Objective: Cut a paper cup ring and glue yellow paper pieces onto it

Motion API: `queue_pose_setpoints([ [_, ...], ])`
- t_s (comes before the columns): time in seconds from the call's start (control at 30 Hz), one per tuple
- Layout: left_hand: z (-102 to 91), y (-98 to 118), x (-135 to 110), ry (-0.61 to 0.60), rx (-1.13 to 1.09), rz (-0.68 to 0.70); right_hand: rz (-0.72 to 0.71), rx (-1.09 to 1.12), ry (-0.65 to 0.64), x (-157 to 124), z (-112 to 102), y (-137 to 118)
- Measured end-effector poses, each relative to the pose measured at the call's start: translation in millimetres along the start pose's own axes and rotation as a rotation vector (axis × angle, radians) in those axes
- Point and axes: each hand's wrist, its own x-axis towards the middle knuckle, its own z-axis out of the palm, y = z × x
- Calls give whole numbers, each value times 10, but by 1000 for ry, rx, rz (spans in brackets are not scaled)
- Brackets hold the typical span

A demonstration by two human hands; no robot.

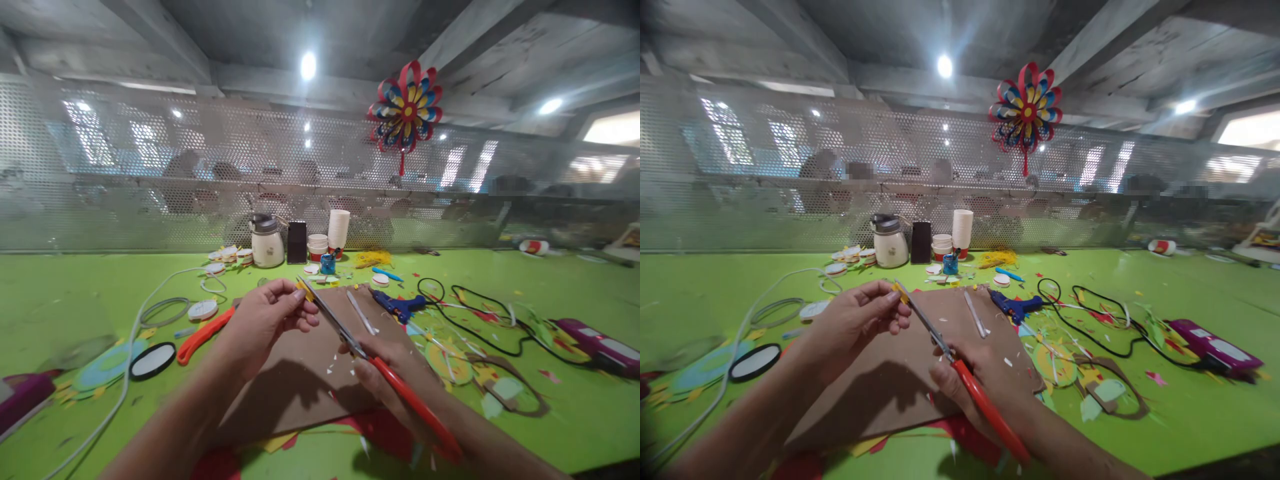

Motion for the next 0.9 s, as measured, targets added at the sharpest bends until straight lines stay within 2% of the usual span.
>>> queue_pose_setpoints([
  [0.63, 6, 15, -2, 17, -26, -32, 63, 16, -39, -8, 15, 3],
  [0.9, -22, 9, -16, 9, -26, -41, 22, -56, -10, -16, 5, -7],
])
